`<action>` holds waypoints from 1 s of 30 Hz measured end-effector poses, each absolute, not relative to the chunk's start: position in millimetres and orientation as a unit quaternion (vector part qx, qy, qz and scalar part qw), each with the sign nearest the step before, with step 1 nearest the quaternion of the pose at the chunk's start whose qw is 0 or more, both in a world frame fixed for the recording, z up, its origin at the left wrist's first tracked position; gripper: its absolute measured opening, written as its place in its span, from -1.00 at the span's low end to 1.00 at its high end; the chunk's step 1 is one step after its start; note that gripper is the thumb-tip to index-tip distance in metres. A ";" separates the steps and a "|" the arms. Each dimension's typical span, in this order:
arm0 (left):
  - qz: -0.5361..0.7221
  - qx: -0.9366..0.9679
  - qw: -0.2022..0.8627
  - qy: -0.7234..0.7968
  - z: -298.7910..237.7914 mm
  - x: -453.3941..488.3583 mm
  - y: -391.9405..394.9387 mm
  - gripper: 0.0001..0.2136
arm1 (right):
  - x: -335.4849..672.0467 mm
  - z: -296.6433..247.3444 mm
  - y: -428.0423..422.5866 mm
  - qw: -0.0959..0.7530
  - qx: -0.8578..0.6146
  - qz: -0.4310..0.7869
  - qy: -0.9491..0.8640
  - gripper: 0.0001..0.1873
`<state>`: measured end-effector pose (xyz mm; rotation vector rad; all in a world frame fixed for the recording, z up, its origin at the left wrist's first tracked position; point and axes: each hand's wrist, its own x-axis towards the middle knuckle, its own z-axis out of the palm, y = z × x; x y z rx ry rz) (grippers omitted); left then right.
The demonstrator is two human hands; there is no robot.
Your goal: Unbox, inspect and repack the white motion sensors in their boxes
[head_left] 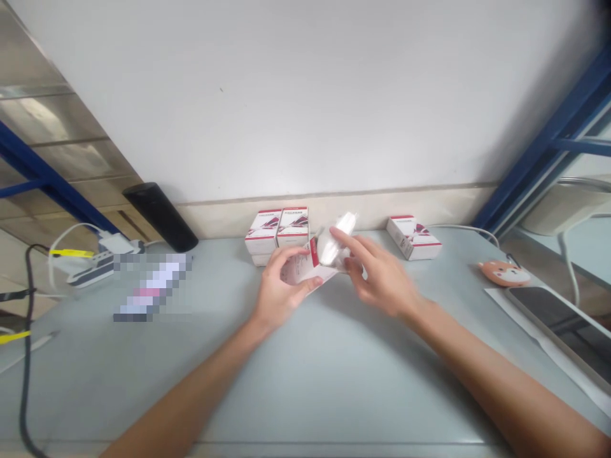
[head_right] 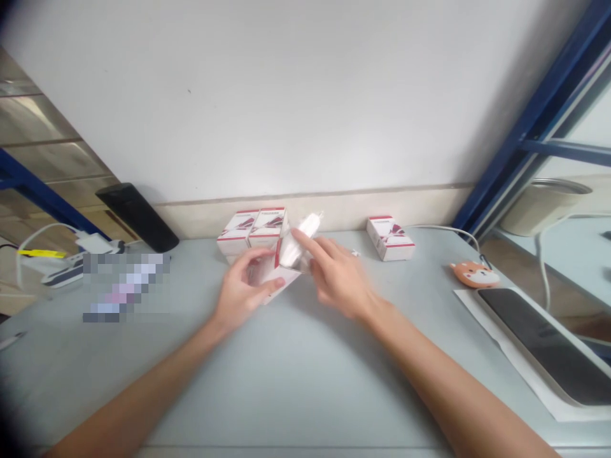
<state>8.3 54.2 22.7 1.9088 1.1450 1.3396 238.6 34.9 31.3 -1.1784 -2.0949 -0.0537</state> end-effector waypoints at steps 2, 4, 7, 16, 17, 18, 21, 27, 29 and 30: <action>0.494 0.701 0.279 0.431 23.1 7.7 53.8 -0.58 | 238.7 34.9 33.2 0.348 -0.446 -0.043 -0.824 -0.33; 0.499 0.703 0.276 0.425 22.0 7.1 54.2 -0.58 | 238.8 36.3 32.3 0.328 -0.438 -0.051 -0.835 -0.31; 0.508 0.708 0.269 0.409 20.1 6.8 55.3 -0.60 | 239.1 36.0 31.6 0.303 -0.421 -0.046 -0.854 -0.27; 0.518 0.673 0.309 0.428 21.0 9.3 52.6 -0.56 | 240.3 40.3 28.6 0.301 -0.401 -0.020 -0.865 -0.24; 0.522 0.671 0.310 0.425 21.0 9.8 51.8 -0.57 | 240.0 40.8 28.3 0.301 -0.402 -0.024 -0.864 -0.24; 0.527 0.668 0.312 0.423 21.1 10.4 50.9 -0.58 | 239.5 41.1 27.9 0.301 -0.402 -0.028 -0.864 -0.23; 0.540 0.660 0.317 0.416 20.6 11.8 48.7 -0.58 | 236.5 41.3 25.9 0.293 -0.386 -0.051 -0.874 -0.24; 0.552 0.640 0.337 0.414 17.4 11.2 49.1 -0.55 | 229.8 36.5 23.8 0.305 -0.371 -0.065 -0.875 -0.30; 0.548 0.641 0.335 0.421 16.5 10.7 50.0 -0.56 | 229.9 32.8 25.9 0.338 -0.367 -0.039 -0.866 -0.20; 0.547 0.641 0.334 0.422 16.2 10.5 50.4 -0.56 | 230.2 30.7 27.3 0.364 -0.370 -0.019 -0.854 -0.15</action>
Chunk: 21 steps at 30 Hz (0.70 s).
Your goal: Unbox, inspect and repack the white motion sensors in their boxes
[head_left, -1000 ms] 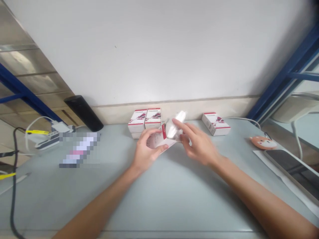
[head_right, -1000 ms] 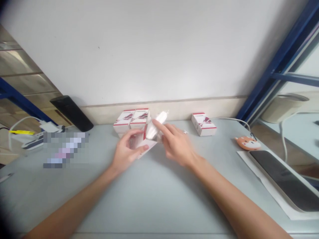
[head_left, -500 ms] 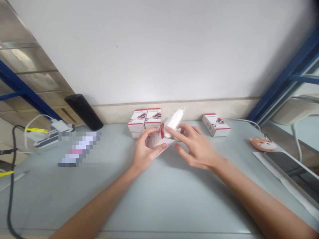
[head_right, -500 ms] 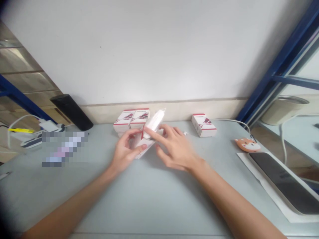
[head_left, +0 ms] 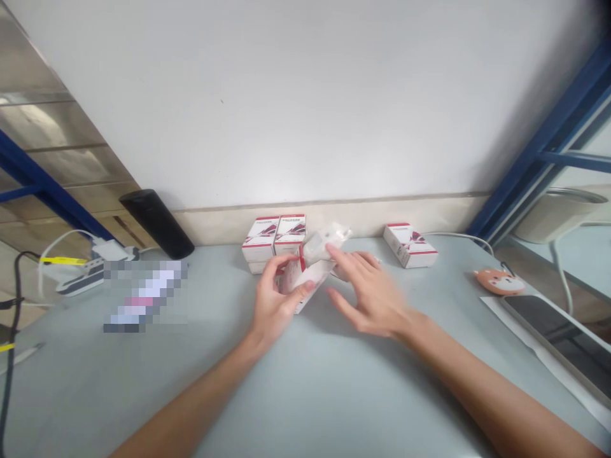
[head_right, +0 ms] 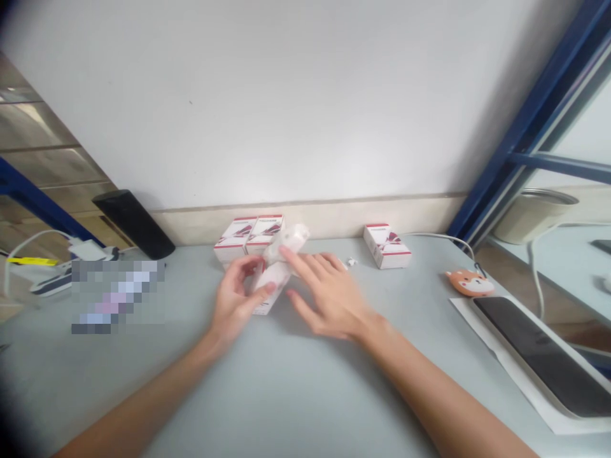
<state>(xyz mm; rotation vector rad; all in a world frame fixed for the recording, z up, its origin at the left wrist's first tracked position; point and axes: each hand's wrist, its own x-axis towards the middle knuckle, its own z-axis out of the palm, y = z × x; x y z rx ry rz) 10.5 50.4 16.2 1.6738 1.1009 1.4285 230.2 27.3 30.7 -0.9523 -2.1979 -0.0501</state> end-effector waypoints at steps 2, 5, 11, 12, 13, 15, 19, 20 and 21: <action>0.548 0.643 0.331 0.421 15.7 10.6 50.9 -0.56 | 230.4 26.6 30.1 0.417 -0.386 0.023 -0.823 -0.10; 0.551 0.643 0.323 0.423 15.2 10.9 52.2 -0.55 | 229.6 22.1 32.9 0.464 -0.414 0.068 -0.780 -0.20; 0.554 0.657 0.290 0.422 11.4 11.4 54.7 -0.59 | 228.1 18.8 33.2 0.476 -0.402 0.084 -0.778 -0.46; 0.550 0.669 0.275 0.418 10.6 11.6 54.3 -0.59 | 228.5 19.0 33.1 0.479 -0.400 0.093 -0.776 -0.49; 0.546 0.681 0.261 0.413 10.0 11.8 53.6 -0.58 | 229.3 19.5 33.1 0.484 -0.401 0.109 -0.770 -0.52; 0.536 0.701 0.241 0.404 9.5 11.9 51.9 -0.51 | 231.9 21.7 33.3 0.487 -0.402 0.155 -0.760 -0.58; 0.503 0.730 0.211 0.413 12.0 11.2 47.6 -0.29 | 236.6 28.9 33.5 0.450 -0.389 0.272 -0.756 -0.78; 0.496 0.735 0.201 0.417 12.8 11.4 45.9 -0.26 | 236.9 30.8 32.9 0.445 -0.389 0.293 -0.752 -0.81; 0.491 0.739 0.192 0.418 13.4 12.0 43.9 -0.22 | 236.9 32.6 32.0 0.448 -0.392 0.305 -0.744 -0.81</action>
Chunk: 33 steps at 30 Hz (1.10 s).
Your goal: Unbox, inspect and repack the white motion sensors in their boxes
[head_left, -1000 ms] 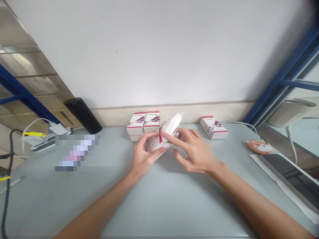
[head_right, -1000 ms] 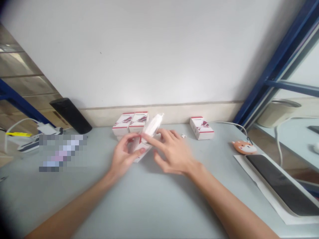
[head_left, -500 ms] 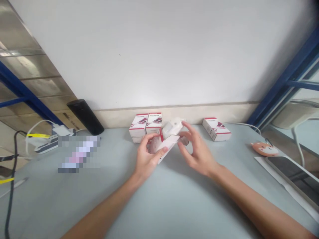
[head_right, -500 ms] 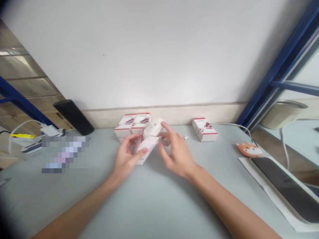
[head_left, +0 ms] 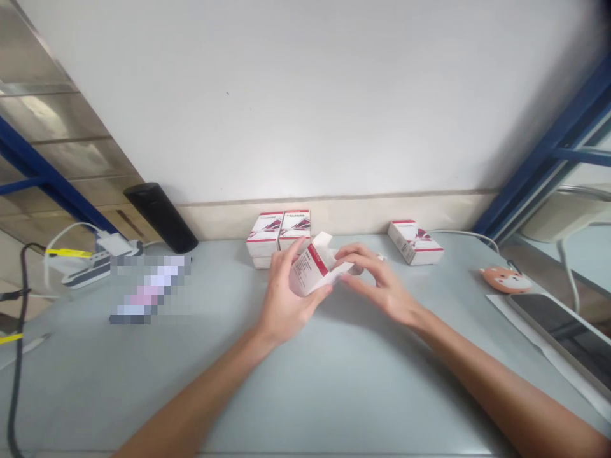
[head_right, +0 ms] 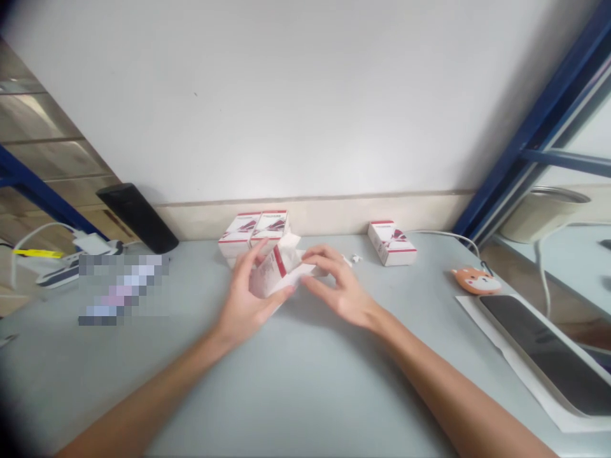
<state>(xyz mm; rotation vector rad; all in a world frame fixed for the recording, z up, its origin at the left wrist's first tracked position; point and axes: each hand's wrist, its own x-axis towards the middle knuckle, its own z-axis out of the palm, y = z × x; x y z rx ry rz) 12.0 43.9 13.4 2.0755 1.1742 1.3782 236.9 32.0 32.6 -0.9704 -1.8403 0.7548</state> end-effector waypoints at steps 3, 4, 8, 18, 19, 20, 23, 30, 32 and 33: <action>0.485 0.753 0.178 0.408 13.3 15.6 36.6 -0.15 | 235.3 37.3 27.3 0.474 -0.398 0.285 -0.732 -0.77; 0.487 0.757 0.177 0.399 12.8 17.0 34.2 -0.16 | 234.6 38.6 25.3 0.472 -0.397 0.266 -0.741 -0.78; 0.512 0.759 0.205 0.345 10.6 20.9 29.5 -0.20 | 229.9 41.4 17.6 0.462 -0.396 0.192 -0.770 -0.81; 0.502 0.777 0.144 0.351 15.2 19.4 31.5 -0.32 | 207.5 32.8 12.8 0.595 -0.427 0.254 -0.632 -0.36; 0.500 0.782 0.126 0.349 15.8 19.7 30.9 -0.31 | 206.8 33.6 11.6 0.599 -0.412 0.256 -0.637 -0.43; 0.497 0.787 0.111 0.348 16.5 20.2 30.2 -0.31 | 206.2 34.9 10.2 0.599 -0.400 0.246 -0.649 -0.49; 0.489 0.795 0.086 0.349 18.3 22.1 28.4 -0.31 | 205.6 39.6 7.2 0.582 -0.378 0.200 -0.691 -0.61; 0.486 0.807 -0.008 0.337 24.3 22.7 27.2 -0.45 | 245.4 25.1 43.1 0.566 -0.491 0.119 -0.652 -0.62; 0.476 0.811 -0.032 0.338 28.0 21.9 25.6 -0.46 | 265.8 14.4 59.0 0.434 -0.604 0.046 -0.667 -0.69; 0.471 0.812 -0.039 0.342 29.7 21.6 24.6 -0.45 | 274.3 9.3 65.4 0.366 -0.645 0.010 -0.671 -0.69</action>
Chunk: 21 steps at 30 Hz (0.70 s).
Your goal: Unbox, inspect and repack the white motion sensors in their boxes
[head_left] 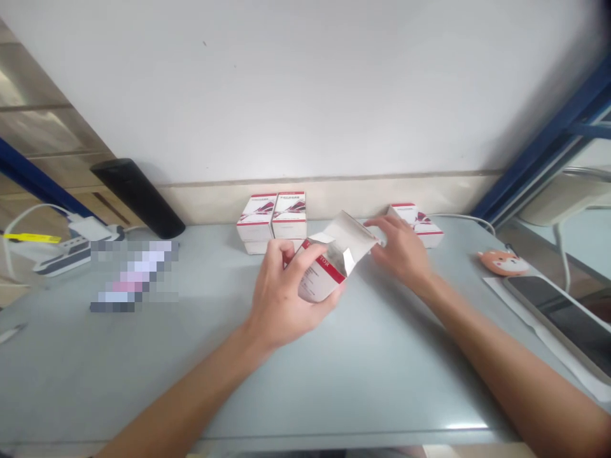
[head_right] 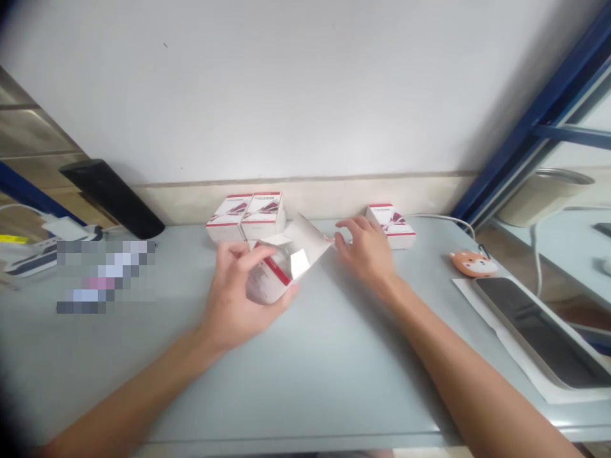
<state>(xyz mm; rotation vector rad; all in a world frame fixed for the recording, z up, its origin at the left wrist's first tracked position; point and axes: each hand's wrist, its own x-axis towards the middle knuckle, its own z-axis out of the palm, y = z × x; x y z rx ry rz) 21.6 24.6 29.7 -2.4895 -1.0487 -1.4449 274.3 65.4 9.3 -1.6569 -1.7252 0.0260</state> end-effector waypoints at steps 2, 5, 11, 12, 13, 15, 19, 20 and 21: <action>-0.463 -0.811 0.049 -0.355 32.2 21.2 22.7 -0.42 | 285.0 0.7 73.5 0.271 -0.690 -0.013 -0.671 -0.64; -0.451 -0.809 0.058 -0.372 32.7 21.3 21.5 -0.34 | 285.1 -6.3 75.7 0.241 -0.678 -0.039 -0.693 -0.62; -0.429 -0.812 0.097 -0.385 29.6 21.5 25.2 -0.26 | 271.7 -9.1 69.5 0.210 -0.615 -0.080 -0.756 -0.76; -0.425 -0.812 0.102 -0.388 29.2 21.4 26.0 -0.27 | 270.3 -7.3 68.4 0.217 -0.610 -0.072 -0.759 -0.77; -0.421 -0.811 0.106 -0.391 28.8 21.2 26.7 -0.29 | 268.5 -4.2 66.8 0.242 -0.604 -0.061 -0.757 -0.77; -0.416 -0.809 0.116 -0.399 28.4 20.9 27.8 -0.30 | 262.7 6.4 61.2 0.348 -0.582 -0.038 -0.734 -0.80; -0.407 -0.812 0.137 -0.395 28.0 20.9 27.8 -0.29 | 242.3 36.9 38.3 0.582 -0.471 -0.035 -0.662 -0.88; -0.405 -0.815 0.143 -0.390 27.8 21.0 27.4 -0.28 | 237.5 43.4 31.4 0.605 -0.448 -0.032 -0.658 -0.90; -0.401 -0.818 0.150 -0.385 27.5 21.1 26.9 -0.28 | 233.5 48.5 24.8 0.622 -0.425 -0.045 -0.656 -0.91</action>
